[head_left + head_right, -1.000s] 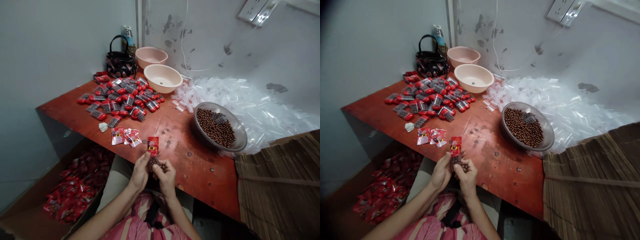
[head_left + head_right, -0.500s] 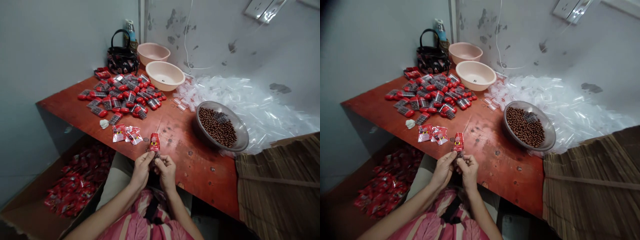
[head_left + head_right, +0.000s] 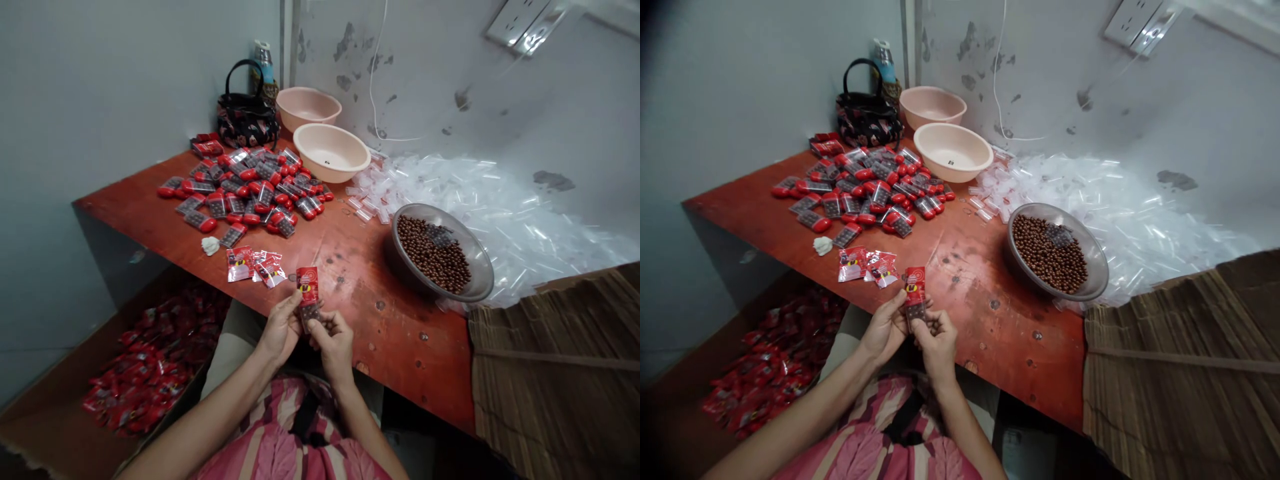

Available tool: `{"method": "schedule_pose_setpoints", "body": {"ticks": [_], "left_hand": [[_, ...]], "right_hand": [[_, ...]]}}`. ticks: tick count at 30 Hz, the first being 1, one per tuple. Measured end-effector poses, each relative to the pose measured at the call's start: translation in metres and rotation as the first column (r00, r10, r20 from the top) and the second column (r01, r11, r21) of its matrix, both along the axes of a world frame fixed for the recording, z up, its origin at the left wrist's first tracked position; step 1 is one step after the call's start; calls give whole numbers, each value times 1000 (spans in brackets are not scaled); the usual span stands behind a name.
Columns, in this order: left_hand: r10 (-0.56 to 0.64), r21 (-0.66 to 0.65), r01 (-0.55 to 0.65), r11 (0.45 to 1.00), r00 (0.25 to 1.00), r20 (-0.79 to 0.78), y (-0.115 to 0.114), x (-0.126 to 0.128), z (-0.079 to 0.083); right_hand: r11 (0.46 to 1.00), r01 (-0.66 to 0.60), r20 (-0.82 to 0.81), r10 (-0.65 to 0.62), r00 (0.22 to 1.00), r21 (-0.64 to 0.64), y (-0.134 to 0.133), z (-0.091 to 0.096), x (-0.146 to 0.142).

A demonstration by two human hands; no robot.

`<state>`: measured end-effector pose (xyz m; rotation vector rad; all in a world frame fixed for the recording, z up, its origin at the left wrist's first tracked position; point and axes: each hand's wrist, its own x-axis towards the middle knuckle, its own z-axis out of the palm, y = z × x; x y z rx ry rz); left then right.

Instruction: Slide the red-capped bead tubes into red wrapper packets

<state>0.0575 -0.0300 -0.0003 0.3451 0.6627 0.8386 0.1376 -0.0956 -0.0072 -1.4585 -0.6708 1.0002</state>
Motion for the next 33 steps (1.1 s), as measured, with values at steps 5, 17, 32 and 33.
{"method": "schedule_pose_setpoints", "body": {"ticks": [5,17,32,33], "left_hand": [[-58,40,61,997,997,-56,-2,2,1],[33,79,-26,997,996,-86,-13,3,0],[-63,-3,63,998,989,-132,-7,7,0],[-82,4,83,997,987,-137,-8,7,0]], "right_hand": [[999,38,-93,-38,995,8,0,-1,1],[999,46,-201,-40,979,28,-3,-6,5],[999,43,-110,-42,993,6,-4,-4,1],[999,35,-147,-34,989,4,-3,-5,2]]}}
